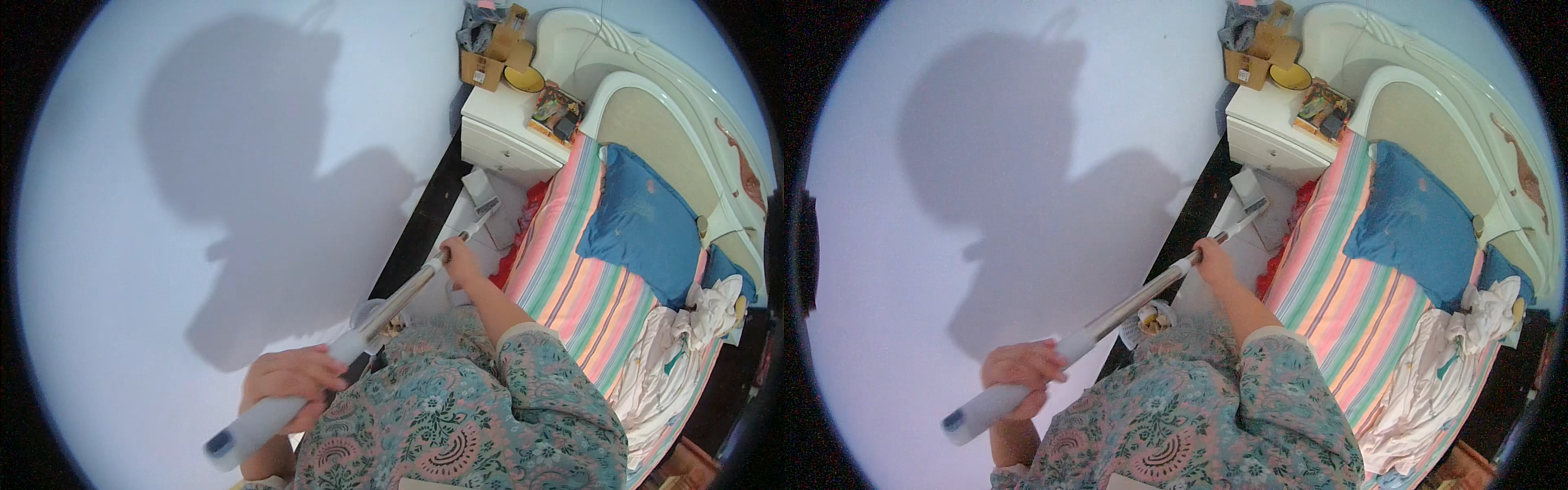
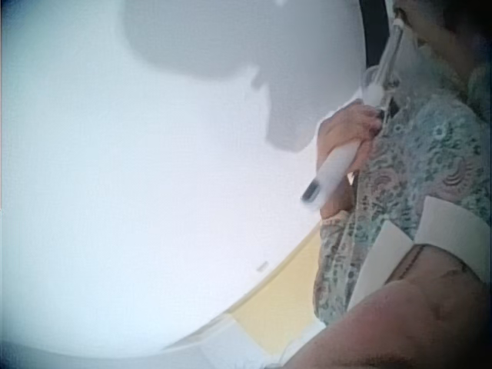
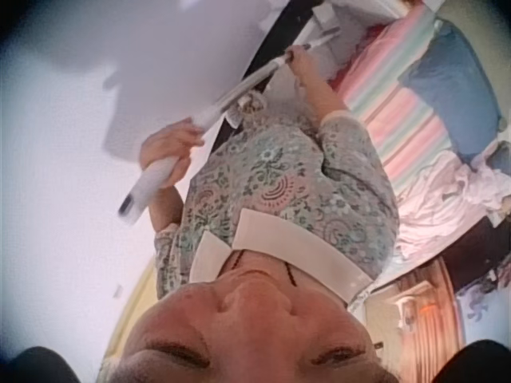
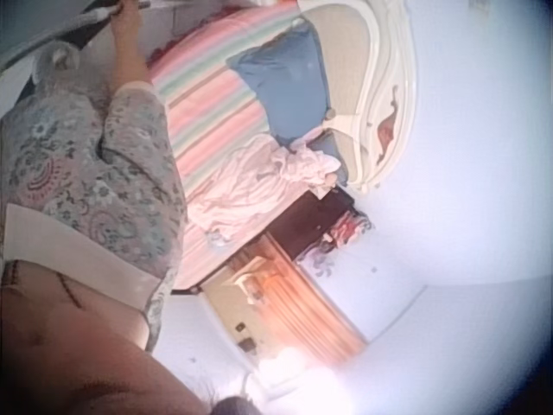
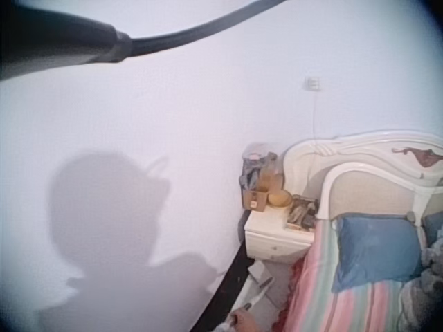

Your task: The person mops the tiled floor in a bedroom and living area using a flat mop. They manually pick up a piece of debris from the floor and dispose of it in a bathroom trash bin. The person then rinses the mop head in a bucket of water in the bathroom and resumes mopping the floor in the living area.

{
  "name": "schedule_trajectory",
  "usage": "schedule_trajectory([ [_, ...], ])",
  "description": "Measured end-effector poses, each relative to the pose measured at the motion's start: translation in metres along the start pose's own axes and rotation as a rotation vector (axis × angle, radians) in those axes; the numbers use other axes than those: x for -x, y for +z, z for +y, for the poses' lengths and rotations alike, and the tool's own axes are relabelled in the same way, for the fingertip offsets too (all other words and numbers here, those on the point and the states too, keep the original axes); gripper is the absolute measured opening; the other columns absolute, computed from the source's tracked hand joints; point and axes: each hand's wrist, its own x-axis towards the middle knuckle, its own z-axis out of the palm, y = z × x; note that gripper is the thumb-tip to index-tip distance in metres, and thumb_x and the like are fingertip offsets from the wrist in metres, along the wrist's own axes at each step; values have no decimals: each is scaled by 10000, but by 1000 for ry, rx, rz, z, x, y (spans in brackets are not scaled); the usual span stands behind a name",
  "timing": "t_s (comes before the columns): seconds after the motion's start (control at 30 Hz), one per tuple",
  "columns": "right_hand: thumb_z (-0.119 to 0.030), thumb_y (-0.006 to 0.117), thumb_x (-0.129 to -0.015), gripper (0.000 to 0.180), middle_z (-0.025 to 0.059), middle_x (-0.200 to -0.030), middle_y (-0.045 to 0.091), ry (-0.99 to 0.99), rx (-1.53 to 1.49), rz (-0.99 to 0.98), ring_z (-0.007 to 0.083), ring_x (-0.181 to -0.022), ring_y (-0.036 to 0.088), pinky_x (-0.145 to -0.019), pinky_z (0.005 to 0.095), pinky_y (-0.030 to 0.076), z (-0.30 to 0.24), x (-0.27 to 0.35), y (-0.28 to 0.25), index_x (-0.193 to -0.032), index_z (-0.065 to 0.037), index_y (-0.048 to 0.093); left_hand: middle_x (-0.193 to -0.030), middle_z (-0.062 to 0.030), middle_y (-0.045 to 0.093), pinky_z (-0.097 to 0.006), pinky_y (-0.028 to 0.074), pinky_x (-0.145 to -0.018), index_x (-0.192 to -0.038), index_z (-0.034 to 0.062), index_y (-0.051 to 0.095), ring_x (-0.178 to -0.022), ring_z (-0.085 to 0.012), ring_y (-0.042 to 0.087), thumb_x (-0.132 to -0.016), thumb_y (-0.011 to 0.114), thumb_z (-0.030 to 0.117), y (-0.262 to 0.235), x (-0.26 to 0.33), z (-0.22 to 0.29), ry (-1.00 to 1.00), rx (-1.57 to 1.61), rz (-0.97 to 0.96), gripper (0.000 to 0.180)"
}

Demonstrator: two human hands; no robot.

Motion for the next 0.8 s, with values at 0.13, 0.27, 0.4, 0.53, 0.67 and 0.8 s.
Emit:
schedule_trajectory([
  [0.13, -68, 639, -685, 252, 45, -1024, 546, 65, 121, -40, 304, -875, 573, -719, 400, 465, 18, -27, -37, -917, -121, 557, -777, -116, 656, -426, 430, -902, -665, 62, 544, -827, -274, 632, -685, 606, 80, 29, -51, -25, 19, 115, -107, 68],
  [0.27, -97, 566, -744, 130, 43, -928, 591, 61, 115, 7, 288, -824, 592, -680, 383, 471, 24, -55, -32, -870, -130, 571, -745, -140, 643, -413, 428, -905, -667, 26, 558, -812, -285, 628, -673, 605, 43, 26, -82, -29, -32, 181, 53, 50],
  [0.4, -97, 586, -710, 149, 46, -882, 605, -42, 145, -124, 275, -825, 594, -680, 380, 471, 23, -86, -20, -853, -139, 587, -733, -159, 635, -400, 426, -910, -671, 4, 559, -800, -278, 625, -671, 598, 45, 31, -77, -25, -163, 170, 297, 56],
  [0.53, -75, 561, -739, 96, 67, -863, 574, -163, 240, -333, 302, -816, 578, -683, 406, 466, 28, -113, -19, -825, -117, 561, -690, -144, 621, -433, 432, -890, -697, 15, 537, -776, -269, 620, -693, 640, 133, 43, -70, -30, -291, 116, 572, 157],
  [0.67, -75, 556, -738, 94, 67, -861, 576, -162, 255, -456, 298, -818, 580, -681, 409, 468, 31, -118, -15, -823, -115, 565, -662, -136, 610, -446, 443, -862, -683, 28, 522, -752, -270, 616, -707, 659, 183, 48, -74, -18, -377, 36, 606, 208],
  [0.8, -81, 553, -743, 103, 65, -885, 576, -154, 170, -450, 298, -839, 577, -691, 410, 469, 23, -97, -1, -841, -111, 559, -656, -130, 605, -443, 448, -853, -671, 34, 512, -735, -256, 612, -699, 670, 218, 43, -49, -12, -412, -26, 602, 244],
])
